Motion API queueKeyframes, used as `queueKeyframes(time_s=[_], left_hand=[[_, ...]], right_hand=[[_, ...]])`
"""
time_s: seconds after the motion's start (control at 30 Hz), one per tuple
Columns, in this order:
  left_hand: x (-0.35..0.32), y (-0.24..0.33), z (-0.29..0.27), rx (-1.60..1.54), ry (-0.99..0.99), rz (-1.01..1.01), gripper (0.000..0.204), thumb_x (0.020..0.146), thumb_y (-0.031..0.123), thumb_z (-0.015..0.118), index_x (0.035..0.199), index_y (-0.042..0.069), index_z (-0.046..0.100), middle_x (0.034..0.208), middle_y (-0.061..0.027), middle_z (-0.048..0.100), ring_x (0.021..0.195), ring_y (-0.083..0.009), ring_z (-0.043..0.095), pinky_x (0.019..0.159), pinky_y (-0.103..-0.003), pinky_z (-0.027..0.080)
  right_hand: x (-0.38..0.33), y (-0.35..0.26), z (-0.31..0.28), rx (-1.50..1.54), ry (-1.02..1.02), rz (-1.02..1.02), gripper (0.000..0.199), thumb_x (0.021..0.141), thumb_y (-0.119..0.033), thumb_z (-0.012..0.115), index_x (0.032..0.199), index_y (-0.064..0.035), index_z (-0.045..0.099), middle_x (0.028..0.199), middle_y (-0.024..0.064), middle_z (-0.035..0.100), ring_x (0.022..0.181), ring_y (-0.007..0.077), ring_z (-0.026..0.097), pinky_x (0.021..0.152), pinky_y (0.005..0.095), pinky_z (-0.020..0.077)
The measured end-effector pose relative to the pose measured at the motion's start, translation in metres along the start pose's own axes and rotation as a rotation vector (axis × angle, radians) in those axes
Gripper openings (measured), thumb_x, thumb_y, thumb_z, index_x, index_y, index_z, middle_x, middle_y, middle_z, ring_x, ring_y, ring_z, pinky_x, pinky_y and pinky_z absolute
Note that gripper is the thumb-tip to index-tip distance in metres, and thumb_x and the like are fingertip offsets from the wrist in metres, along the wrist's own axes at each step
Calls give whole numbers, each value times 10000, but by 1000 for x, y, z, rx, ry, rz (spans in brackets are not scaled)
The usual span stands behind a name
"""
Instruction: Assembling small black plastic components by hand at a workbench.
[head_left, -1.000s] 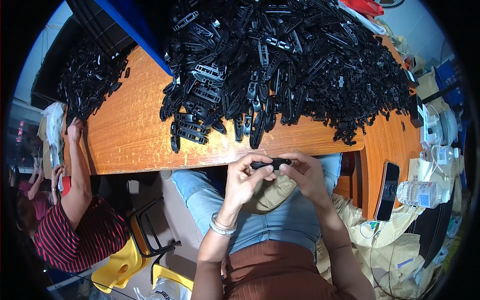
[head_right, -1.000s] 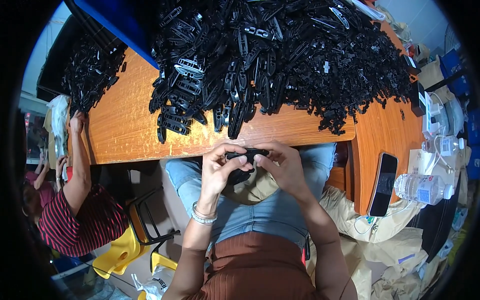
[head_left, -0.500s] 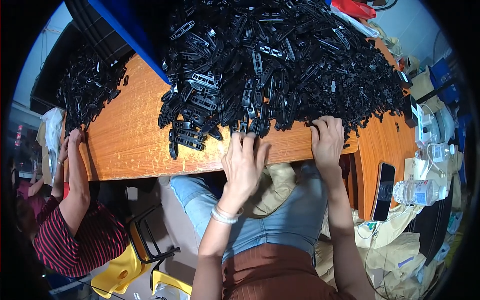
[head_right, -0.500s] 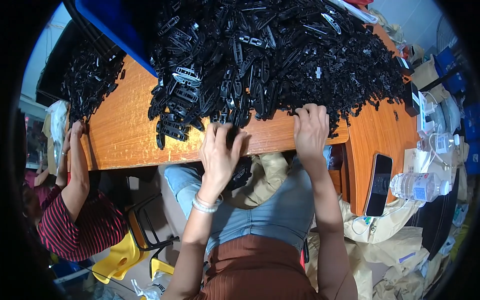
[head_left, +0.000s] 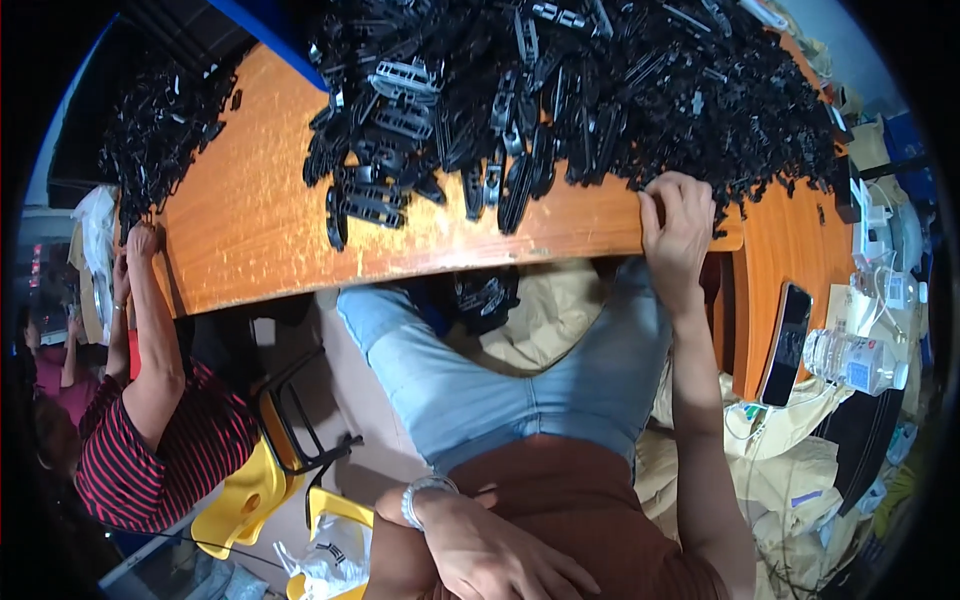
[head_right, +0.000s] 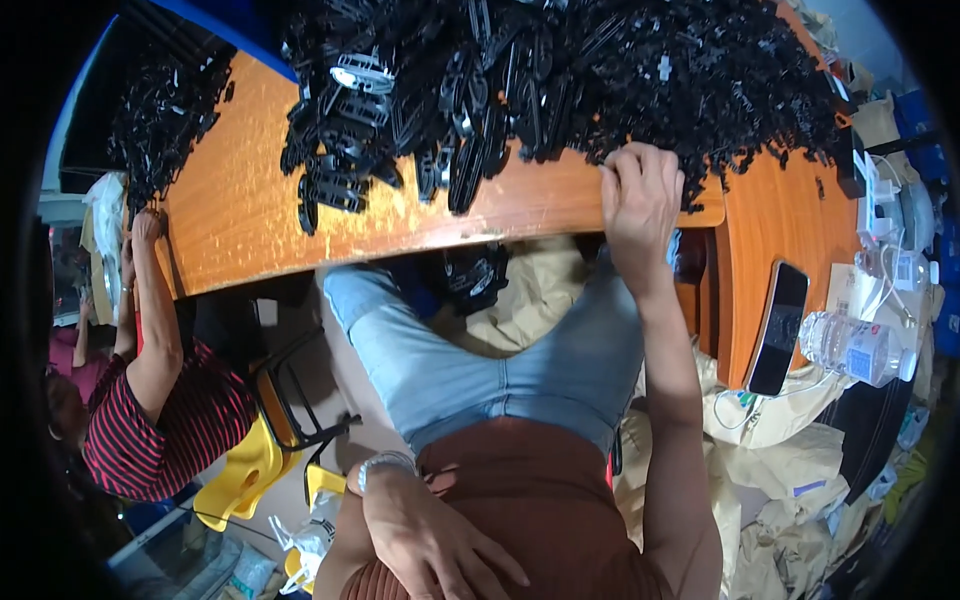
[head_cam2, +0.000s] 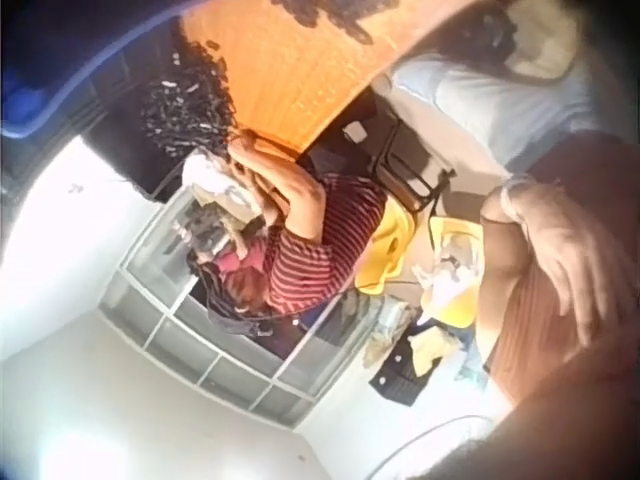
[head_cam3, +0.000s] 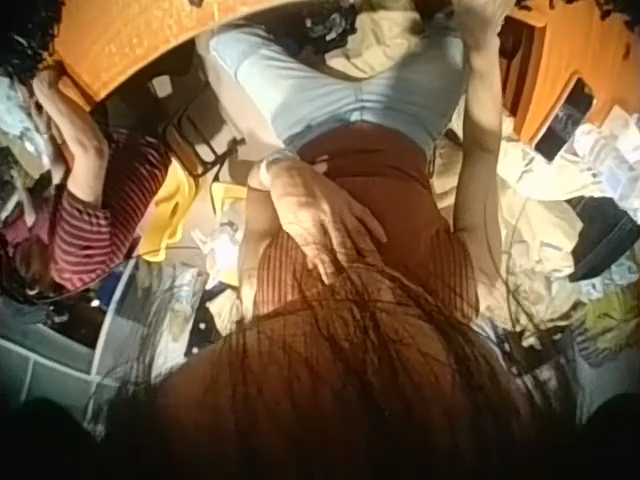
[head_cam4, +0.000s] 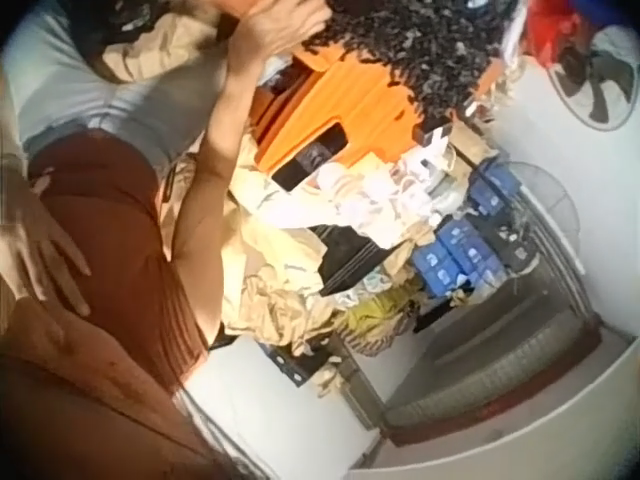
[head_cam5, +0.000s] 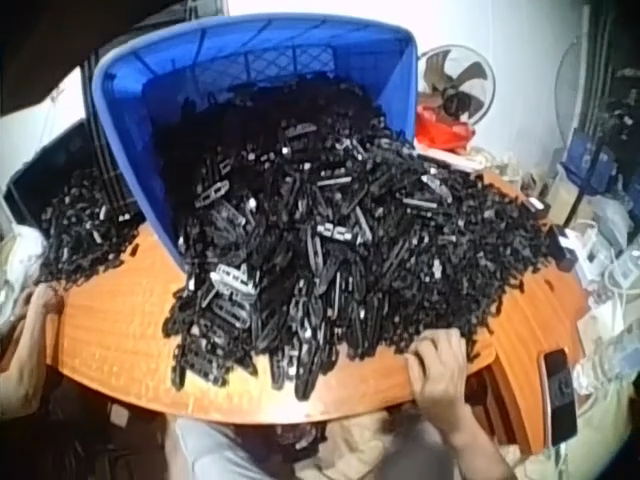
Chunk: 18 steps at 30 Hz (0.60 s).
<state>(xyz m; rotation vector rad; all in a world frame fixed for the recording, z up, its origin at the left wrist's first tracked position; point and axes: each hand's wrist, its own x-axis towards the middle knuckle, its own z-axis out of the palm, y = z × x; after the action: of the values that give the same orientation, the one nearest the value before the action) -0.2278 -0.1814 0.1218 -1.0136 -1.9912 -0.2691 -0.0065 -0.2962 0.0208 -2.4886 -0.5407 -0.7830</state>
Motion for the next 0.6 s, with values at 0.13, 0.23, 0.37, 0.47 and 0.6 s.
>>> queueKeyframes(time_s=[0.13,0.23,0.37,0.47,0.6], left_hand=[[31,49,31,482,479,-294,168,859,74,491,816,-38,610,758,-183,614,683,-242,630,585,-356,525],[47,84,48,834,838,-526,180,866,83,486,801,-36,605,746,-188,610,675,-240,631,566,-351,526],[48,89,21,1227,1021,-52,262,897,163,498,790,-53,600,725,-204,601,583,-276,616,465,-341,523],[43,85,31,1507,1181,-123,291,904,196,510,824,-68,603,749,-210,609,587,-294,621,470,-344,526],[43,75,33,1429,1315,-234,233,887,165,532,803,-36,613,748,-177,617,613,-280,622,512,-335,518]], right_hand=[[-6,5,5,-15,9,-3,113,767,-19,657,833,-33,566,907,87,570,864,271,516,758,365,392],[-9,5,7,-18,10,-17,107,772,-28,660,844,-32,582,937,96,591,875,271,530,756,363,395],[-13,1,12,-22,16,-32,108,772,-30,668,855,-31,599,964,107,611,904,272,548,766,364,401],[-12,4,15,-38,28,-37,113,770,-30,672,856,-26,599,966,112,615,905,276,554,770,365,405],[-8,1,18,2,65,-49,121,765,-19,671,854,-16,590,954,129,619,884,288,563,765,368,407]])
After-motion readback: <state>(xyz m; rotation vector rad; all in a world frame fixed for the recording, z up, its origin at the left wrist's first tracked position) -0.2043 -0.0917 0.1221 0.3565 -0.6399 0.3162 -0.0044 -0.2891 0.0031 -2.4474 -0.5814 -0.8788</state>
